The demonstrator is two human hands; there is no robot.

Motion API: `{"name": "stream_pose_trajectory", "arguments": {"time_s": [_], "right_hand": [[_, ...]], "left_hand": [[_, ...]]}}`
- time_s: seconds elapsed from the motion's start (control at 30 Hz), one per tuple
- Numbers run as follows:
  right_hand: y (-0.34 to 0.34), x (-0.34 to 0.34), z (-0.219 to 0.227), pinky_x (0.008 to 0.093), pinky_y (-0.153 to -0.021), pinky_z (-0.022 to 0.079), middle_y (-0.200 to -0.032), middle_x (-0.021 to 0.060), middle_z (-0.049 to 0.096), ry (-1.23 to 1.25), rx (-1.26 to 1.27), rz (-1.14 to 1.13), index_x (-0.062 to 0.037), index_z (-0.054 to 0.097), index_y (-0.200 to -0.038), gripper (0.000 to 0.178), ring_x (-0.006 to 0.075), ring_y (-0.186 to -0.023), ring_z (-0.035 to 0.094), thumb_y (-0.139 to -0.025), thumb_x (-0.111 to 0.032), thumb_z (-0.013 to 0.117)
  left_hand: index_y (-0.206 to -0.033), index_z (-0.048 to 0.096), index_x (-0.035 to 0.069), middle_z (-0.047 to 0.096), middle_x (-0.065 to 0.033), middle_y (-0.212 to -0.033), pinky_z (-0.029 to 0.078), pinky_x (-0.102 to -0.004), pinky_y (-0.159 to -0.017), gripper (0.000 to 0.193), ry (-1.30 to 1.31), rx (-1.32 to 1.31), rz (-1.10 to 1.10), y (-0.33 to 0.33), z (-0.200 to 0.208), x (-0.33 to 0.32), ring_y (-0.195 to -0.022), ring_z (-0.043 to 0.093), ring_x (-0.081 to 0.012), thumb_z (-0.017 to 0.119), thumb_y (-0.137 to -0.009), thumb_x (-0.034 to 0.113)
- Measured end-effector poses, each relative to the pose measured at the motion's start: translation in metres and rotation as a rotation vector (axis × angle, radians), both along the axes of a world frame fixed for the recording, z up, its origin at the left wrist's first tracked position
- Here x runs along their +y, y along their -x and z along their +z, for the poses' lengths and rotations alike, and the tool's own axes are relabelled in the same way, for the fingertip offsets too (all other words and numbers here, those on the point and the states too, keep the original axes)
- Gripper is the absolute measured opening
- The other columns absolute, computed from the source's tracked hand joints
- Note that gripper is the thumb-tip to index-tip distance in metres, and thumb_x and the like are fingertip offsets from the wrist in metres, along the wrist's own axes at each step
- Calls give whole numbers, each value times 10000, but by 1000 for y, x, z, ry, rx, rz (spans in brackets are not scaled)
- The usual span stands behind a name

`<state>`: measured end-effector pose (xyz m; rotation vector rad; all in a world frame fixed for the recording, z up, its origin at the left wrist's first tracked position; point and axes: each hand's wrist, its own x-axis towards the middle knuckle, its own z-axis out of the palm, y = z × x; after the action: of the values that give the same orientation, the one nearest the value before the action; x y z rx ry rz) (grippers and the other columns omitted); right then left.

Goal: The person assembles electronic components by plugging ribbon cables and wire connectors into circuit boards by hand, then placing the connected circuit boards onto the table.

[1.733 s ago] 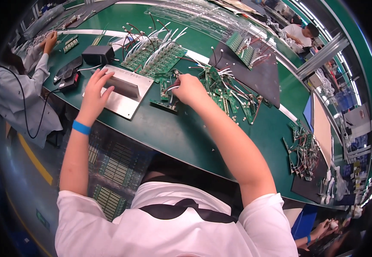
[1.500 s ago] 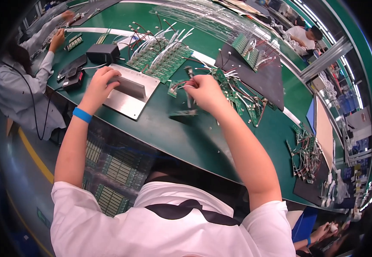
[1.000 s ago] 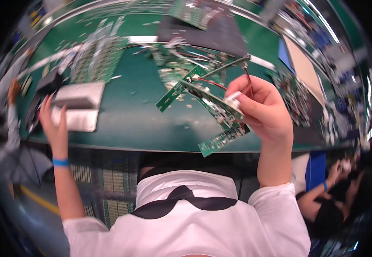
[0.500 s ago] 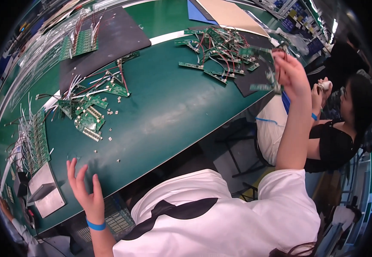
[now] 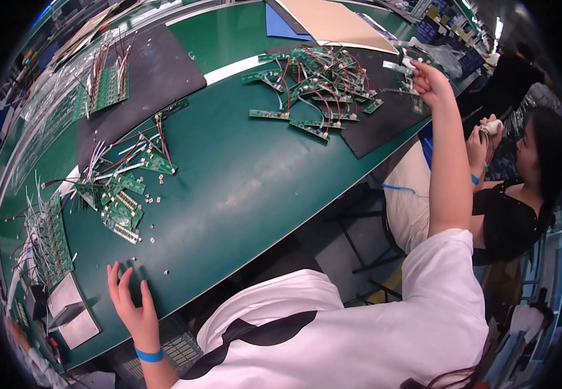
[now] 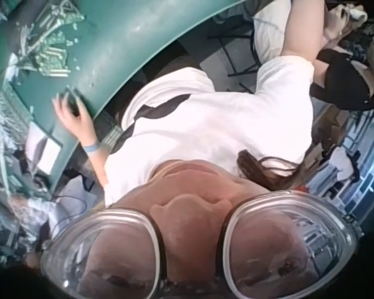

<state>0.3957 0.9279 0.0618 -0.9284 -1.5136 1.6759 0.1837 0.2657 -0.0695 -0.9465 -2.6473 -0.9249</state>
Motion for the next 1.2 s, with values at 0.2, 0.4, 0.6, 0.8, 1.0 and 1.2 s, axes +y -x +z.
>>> {"name": "stream_pose_trajectory", "arguments": {"time_s": [0.2,0.4,0.6,0.8,1.0,1.2], "right_hand": [[72,65,-5,245,-345,185,-484,-43,340,-48,-70,-229,-71,478,-671,215,65,-342,240,-839,-115,606],[131,107,-42,232,-364,279,-597,-5,476,-328,-404,-12,-51,579,-865,71,75,-407,389,-842,-115,601],[150,159,-71,260,-437,344,-596,-32,515,-837,-849,60,-81,639,-834,180,85,-501,469,-809,-259,631],[160,194,-77,395,-779,483,-927,235,654,-1157,-1114,81,19,638,-1010,434,334,-881,643,-721,-304,617],[143,188,-70,415,-826,477,-1019,236,634,-1254,-1066,285,14,622,-1025,445,352,-978,613,-714,-304,642],[192,-4,-28,420,-885,459,-1120,198,612,-1235,-1098,-350,-36,618,-1104,426,337,-1036,594,-767,-295,600]], "left_hand": [[-1085,556,-10,463,-170,-1312,313,-415,-1034,271,-2,7,33,1,-3,0,-1284,378,-350,569,-814,-6],[-1050,569,-16,507,-167,-1258,353,-406,-1007,238,-20,11,96,1,-4,1,-1240,430,-351,574,-812,-5],[-1028,580,-3,517,-168,-1233,379,-393,-991,243,-30,36,109,4,1,4,-1199,463,-356,604,-786,-11],[-1006,580,6,526,-156,-1212,384,-397,-987,237,-64,15,93,3,4,-6,-1200,462,-355,620,-773,5],[-1022,579,-4,584,-152,-1118,435,-366,-917,240,-179,-156,45,15,19,-11,-1075,551,-325,626,-790,41],[-1071,565,-6,588,-172,-1089,442,-357,-893,291,-179,58,29,95,33,-3,-1042,559,-334,627,-815,117]]}}
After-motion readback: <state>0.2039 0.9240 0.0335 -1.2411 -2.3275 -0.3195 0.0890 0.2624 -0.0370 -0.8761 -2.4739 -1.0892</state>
